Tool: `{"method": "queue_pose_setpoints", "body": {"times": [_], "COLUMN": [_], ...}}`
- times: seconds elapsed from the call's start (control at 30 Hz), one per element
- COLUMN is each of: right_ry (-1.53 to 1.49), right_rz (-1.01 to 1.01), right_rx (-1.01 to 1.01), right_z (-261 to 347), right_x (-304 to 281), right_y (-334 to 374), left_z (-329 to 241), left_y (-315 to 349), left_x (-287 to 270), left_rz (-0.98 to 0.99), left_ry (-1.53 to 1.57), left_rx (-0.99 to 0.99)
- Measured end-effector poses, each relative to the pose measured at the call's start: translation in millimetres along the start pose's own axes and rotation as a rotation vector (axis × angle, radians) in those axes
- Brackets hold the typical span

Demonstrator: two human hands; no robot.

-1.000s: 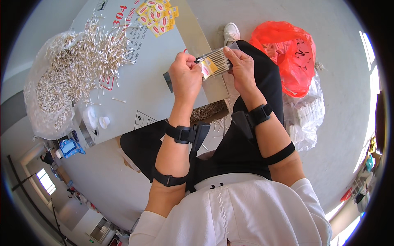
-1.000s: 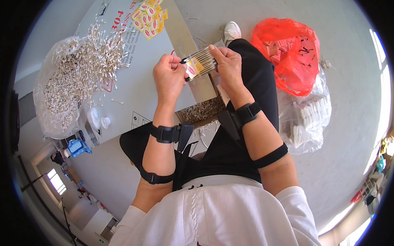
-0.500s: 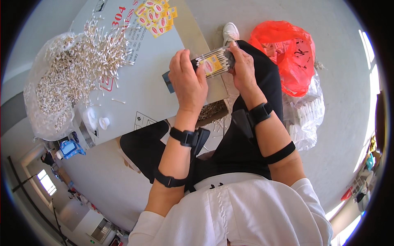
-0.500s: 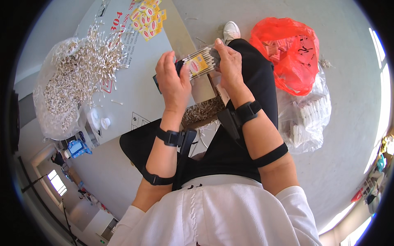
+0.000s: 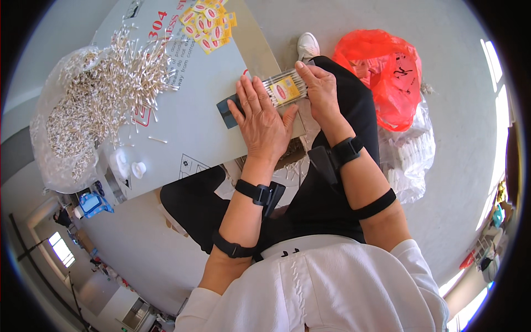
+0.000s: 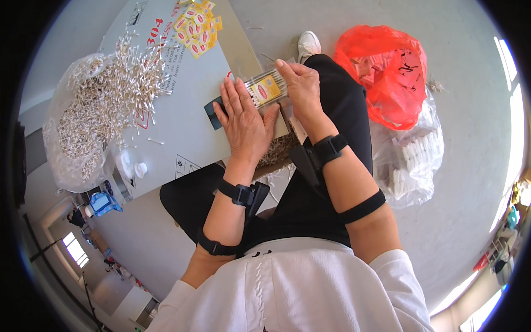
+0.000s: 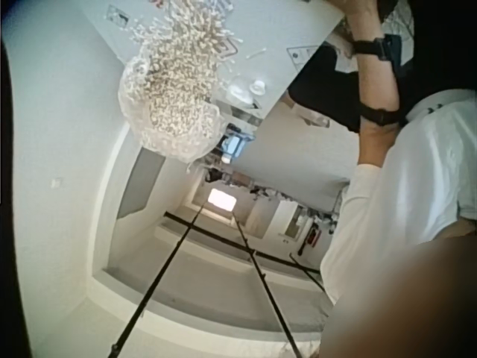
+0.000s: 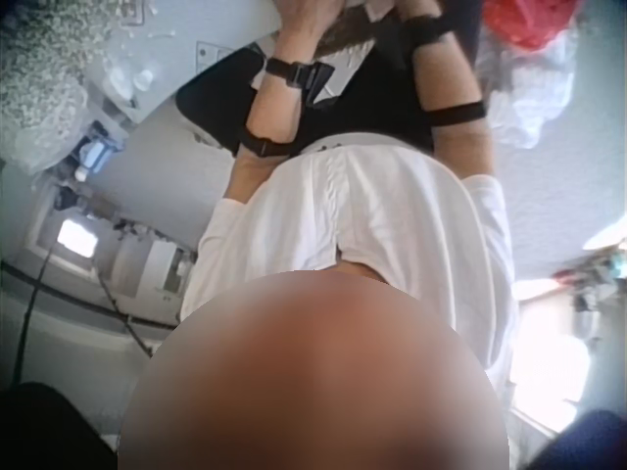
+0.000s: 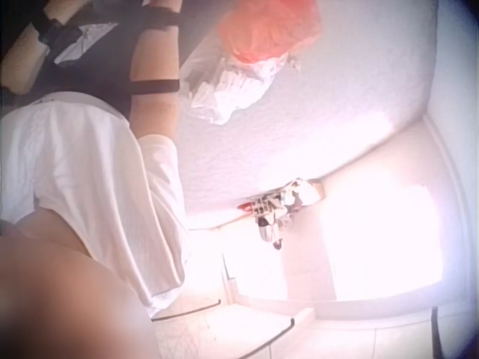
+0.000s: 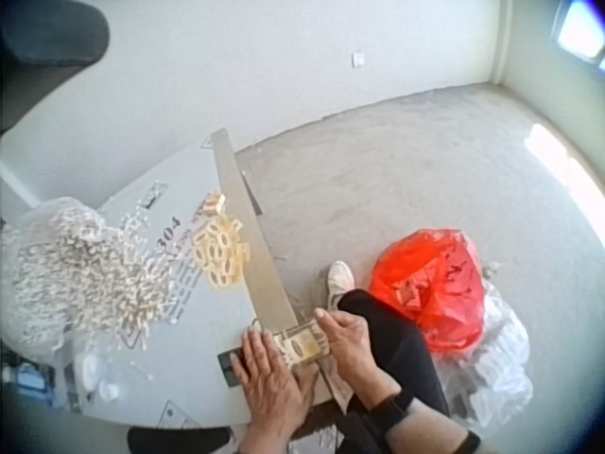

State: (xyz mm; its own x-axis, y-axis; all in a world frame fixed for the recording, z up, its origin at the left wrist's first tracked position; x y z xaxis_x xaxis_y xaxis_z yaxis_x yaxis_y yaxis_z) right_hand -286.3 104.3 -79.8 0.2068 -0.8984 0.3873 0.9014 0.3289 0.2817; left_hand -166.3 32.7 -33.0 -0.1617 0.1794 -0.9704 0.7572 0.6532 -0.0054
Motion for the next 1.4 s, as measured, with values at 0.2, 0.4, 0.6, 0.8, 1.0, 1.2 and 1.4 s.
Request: {"method": "queue_pose_setpoints", "body": {"times": [0.2, 0.4, 0.6, 0.8, 1.0, 1.2, 1.4], "right_ry": [0.034, 0.054, -0.044, -0.034, -0.279, -0.256, -0.085], "right_rz": [0.007, 0.069, 0.027, 0.01, -0.117, -0.067, -0.012], "right_rx": [0.072, 0.091, 0.177, 0.129, 0.333, 0.28, 0.222], "right_z": [11, 16, 10, 17, 22, 12, 17], "right_x": [-5, -6, -10, -1, -12, -16, -9], "right_y": [5, 15, 6, 10, 25, 25, 23], "left_z": [-3, -3, 1, 5, 4, 3, 4], "left_y": [1, 2, -2, -3, -2, -2, -3], "left_x": [-10, -8, -12, -13, -10, -9, -12], "left_rz": [-0.006, 0.083, 0.098, 0.095, 0.089, 0.082, 0.091], "left_ry": [0.044, 0.011, 0.034, 0.033, 0.038, 0.058, 0.033], "left_rx": [0.058, 0.181, 0.207, 0.215, 0.222, 0.231, 0.236]}}
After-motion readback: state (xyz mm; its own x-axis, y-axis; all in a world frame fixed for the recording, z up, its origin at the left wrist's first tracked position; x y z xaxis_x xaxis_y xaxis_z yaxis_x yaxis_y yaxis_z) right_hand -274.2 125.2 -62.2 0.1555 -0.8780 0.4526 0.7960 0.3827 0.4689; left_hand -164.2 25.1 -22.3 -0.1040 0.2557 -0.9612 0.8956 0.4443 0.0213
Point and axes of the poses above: each hand's wrist, its own y-axis away from the middle knuckle, its own x-axis out of the palm, z = x × y, the point moved 1 cm from there along -y, towards the middle knuckle, and after that the axes turned 10 degrees about -x, right-handed, at the moved point
